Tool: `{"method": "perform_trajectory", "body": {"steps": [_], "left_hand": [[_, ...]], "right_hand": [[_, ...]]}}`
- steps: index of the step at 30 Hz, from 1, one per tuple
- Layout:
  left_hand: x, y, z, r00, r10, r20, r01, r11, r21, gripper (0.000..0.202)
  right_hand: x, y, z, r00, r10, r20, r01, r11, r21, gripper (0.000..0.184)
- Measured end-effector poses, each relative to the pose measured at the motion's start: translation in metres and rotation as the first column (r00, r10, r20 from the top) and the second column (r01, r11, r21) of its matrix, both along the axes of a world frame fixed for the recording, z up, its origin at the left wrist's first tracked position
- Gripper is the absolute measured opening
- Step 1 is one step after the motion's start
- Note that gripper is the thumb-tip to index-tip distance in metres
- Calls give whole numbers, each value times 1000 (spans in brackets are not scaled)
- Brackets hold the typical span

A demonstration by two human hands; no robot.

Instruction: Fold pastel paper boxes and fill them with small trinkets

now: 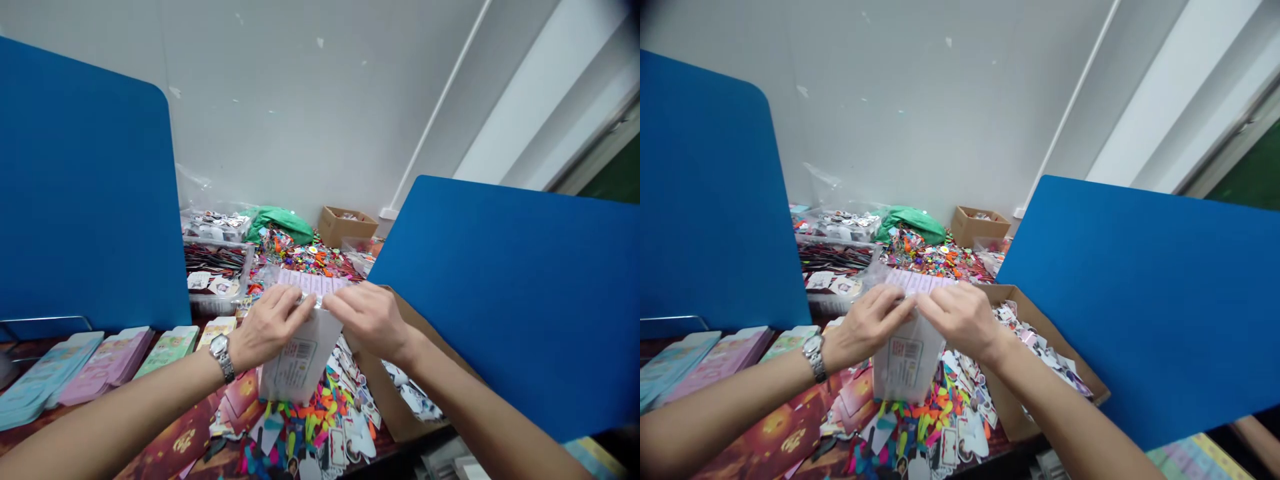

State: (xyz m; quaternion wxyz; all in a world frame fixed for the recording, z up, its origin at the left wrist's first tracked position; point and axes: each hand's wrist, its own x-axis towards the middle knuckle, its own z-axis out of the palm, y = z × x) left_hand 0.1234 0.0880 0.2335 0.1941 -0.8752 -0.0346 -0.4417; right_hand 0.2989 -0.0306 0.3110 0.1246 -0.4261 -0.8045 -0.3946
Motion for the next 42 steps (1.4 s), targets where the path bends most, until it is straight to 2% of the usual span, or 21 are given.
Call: {"method": "perform_trajectory", "body": {"steps": [3, 8, 11, 13, 15, 17, 20, 23, 25, 27, 31, 33, 35, 37, 39, 40, 41, 42], "left_hand": [[1, -2, -2, 1000, -17, 23, 17, 999, -36, 30], [6, -1, -9, 977, -124, 173, 157, 969, -191, 9], [10, 2, -16, 959, -139, 247, 204, 943, -262, 17], [9, 3, -16, 946, -134, 296, 218, 937, -273, 32], [5, 6, -8, 932, -115, 342, 197, 957, -213, 52], [-2, 10, 7, 950, -74, 303, 110, 988, -104, 63], [-14, 19, 32, 997, 1, 74, -3, 1000, 27, 50], [-26, 26, 42, 996, -70, -59, 74, 995, 73, 27], [-34, 28, 36, 986, -134, -101, 144, 985, 99, 21], [-40, 28, 24, 981, -156, -118, 173, 973, 155, 19], [-45, 33, -3, 990, -119, -74, 136, 944, 300, 21], [-45, 36, -14, 991, -93, -98, 120, 939, 324, 21], [-47, 34, -22, 983, -57, -172, 101, 960, 260, 19], [-51, 24, -21, 957, -46, -287, 74, 993, 89, 22], [-53, 9, -11, 925, -112, -362, 72, 990, -123, 29], [-51, 1, -2, 927, -155, -341, 85, 974, -211, 29], [-47, -4, 9, 945, -182, -271, 112, 961, -253, 24], [-41, -6, 20, 970, -195, -147, 159, 962, -223, 13]], "right_hand": [[-5, -7, -15, 997, 37, 61, -38, 999, 7, 23], [-9, -11, -33, 983, 35, 182, -56, 992, 113, 9], [-8, -10, -38, 977, 5, 211, -32, 992, 121, 10], [-7, -8, -39, 976, -4, 217, -22, 993, 119, 11], [-4, -6, -40, 969, -18, 246, -15, 991, 131, 11], [0, -4, -40, 955, -42, 293, -5, 987, 158, 11], [3, -3, -41, 945, -65, 319, 10, 985, 171, 12], [3, -4, -41, 960, -48, 275, 8, 989, 145, 14], [2, -5, -42, 965, -41, 257, 6, 991, 135, 14], [-1, -6, -45, 965, -40, 258, 8, 993, 121, 14], [-4, -1, -50, 963, -51, 264, 26, 995, 96, 19], [-3, 4, -50, 954, -67, 291, 36, 993, 111, 20], [-2, 7, -48, 937, -79, 340, 30, 989, 148, 20], [1, 9, -46, 927, -79, 367, 16, 985, 170, 20], [2, 11, -45, 926, -69, 370, 4, 985, 174, 20], [3, 12, -45, 925, -70, 374, 2, 984, 180, 20], [3, 14, -46, 920, -75, 384, 0, 982, 190, 19], [3, 15, -48, 914, -84, 396, 1, 979, 205, 18]]}}
